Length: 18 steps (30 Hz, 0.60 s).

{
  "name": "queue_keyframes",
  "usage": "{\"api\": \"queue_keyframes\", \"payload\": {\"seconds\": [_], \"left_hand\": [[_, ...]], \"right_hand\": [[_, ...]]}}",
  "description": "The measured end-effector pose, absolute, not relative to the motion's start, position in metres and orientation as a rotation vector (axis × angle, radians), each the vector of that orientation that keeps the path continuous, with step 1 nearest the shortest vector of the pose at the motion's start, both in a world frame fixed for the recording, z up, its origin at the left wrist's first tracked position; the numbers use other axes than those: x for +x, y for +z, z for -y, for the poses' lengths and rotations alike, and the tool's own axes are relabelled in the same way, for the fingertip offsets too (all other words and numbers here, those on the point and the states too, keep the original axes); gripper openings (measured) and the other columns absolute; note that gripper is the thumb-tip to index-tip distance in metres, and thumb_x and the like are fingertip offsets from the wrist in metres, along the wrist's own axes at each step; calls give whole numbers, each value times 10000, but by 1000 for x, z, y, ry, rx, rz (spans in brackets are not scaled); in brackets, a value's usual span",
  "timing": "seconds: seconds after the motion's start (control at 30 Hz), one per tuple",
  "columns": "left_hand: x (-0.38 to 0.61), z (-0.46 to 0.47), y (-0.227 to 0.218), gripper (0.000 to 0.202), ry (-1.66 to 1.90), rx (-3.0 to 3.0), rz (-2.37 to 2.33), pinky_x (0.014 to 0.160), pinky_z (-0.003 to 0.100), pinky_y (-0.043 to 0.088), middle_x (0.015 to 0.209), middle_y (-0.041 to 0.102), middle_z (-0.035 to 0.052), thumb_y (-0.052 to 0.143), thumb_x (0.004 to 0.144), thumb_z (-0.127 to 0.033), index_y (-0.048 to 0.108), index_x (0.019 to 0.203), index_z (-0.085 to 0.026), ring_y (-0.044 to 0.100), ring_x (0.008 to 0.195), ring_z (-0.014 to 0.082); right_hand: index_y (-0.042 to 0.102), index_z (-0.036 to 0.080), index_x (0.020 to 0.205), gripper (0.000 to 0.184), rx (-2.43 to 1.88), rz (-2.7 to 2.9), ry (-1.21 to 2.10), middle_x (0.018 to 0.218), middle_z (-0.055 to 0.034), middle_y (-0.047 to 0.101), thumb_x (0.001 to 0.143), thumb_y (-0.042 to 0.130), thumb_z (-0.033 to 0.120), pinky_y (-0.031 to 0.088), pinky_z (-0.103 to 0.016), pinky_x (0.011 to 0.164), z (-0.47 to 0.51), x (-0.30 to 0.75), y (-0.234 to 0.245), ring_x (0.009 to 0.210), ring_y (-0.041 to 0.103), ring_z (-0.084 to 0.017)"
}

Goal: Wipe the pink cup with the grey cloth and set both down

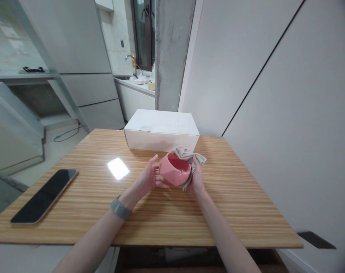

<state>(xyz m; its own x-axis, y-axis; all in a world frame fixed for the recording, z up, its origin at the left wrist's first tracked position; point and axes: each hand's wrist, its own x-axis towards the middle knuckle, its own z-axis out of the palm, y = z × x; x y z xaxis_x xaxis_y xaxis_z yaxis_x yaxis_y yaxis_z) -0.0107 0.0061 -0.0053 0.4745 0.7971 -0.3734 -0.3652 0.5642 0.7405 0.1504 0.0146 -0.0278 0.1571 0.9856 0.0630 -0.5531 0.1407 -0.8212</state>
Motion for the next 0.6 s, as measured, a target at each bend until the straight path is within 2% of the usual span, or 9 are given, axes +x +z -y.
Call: {"api": "queue_keyframes", "payload": {"seconds": [0.07, 0.13, 0.2, 0.4, 0.5, 0.6], "left_hand": [[-13, -5, -4, 537, 713, 671, -752, 548, 361, 572, 775, 698, 81, 485, 808, -619, 609, 1059, -161, 666, 599, 205], [-14, -3, -3, 526, 702, 711, -732, 557, 351, 580, 883, 706, 85, 518, 796, -605, 594, 1127, -204, 685, 704, 226], [-14, -4, -3, 511, 698, 725, -752, 564, 339, 586, 935, 702, 89, 543, 788, -576, 602, 1132, -203, 683, 770, 236], [-15, -10, -7, 373, 706, 659, -827, 547, 341, 586, 755, 682, 68, 537, 788, -449, 644, 924, -118, 654, 635, 193], [-12, -11, -10, 355, 774, 598, -821, 565, 363, 585, 705, 674, 67, 547, 783, -422, 631, 922, -107, 664, 613, 206], [-7, -11, -12, 323, 882, 520, -818, 640, 379, 588, 766, 697, 88, 525, 808, -351, 608, 989, -97, 682, 658, 208]], "right_hand": [[676, 220, 905, 421, -745, 766, 1323, 800, -20, 729, 837, 463, 577, 523, -415, 886, -15, 152, -25, 918, 681, -232], [683, 224, 880, 377, -753, 771, 1343, 774, -15, 729, 820, 501, 549, 526, -415, 883, -13, 151, -23, 909, 684, -234], [690, 222, 866, 356, -756, 753, 1345, 775, -13, 731, 802, 533, 536, 516, -409, 899, -12, 148, -23, 936, 676, -236], [693, 213, 867, 323, -761, 722, 1283, 916, -5, 732, 745, 624, 505, 427, -375, 995, -16, 148, -26, 1050, 623, -224], [684, 203, 936, 341, -803, 733, 1171, 1002, -6, 715, 772, 609, 492, 378, -376, 1032, -16, 149, -31, 1087, 595, -208], [669, 217, 998, 322, -840, 861, 987, 1091, -11, 682, 824, 567, 468, 324, -367, 1070, -9, 145, -32, 1161, 541, -188]]}}
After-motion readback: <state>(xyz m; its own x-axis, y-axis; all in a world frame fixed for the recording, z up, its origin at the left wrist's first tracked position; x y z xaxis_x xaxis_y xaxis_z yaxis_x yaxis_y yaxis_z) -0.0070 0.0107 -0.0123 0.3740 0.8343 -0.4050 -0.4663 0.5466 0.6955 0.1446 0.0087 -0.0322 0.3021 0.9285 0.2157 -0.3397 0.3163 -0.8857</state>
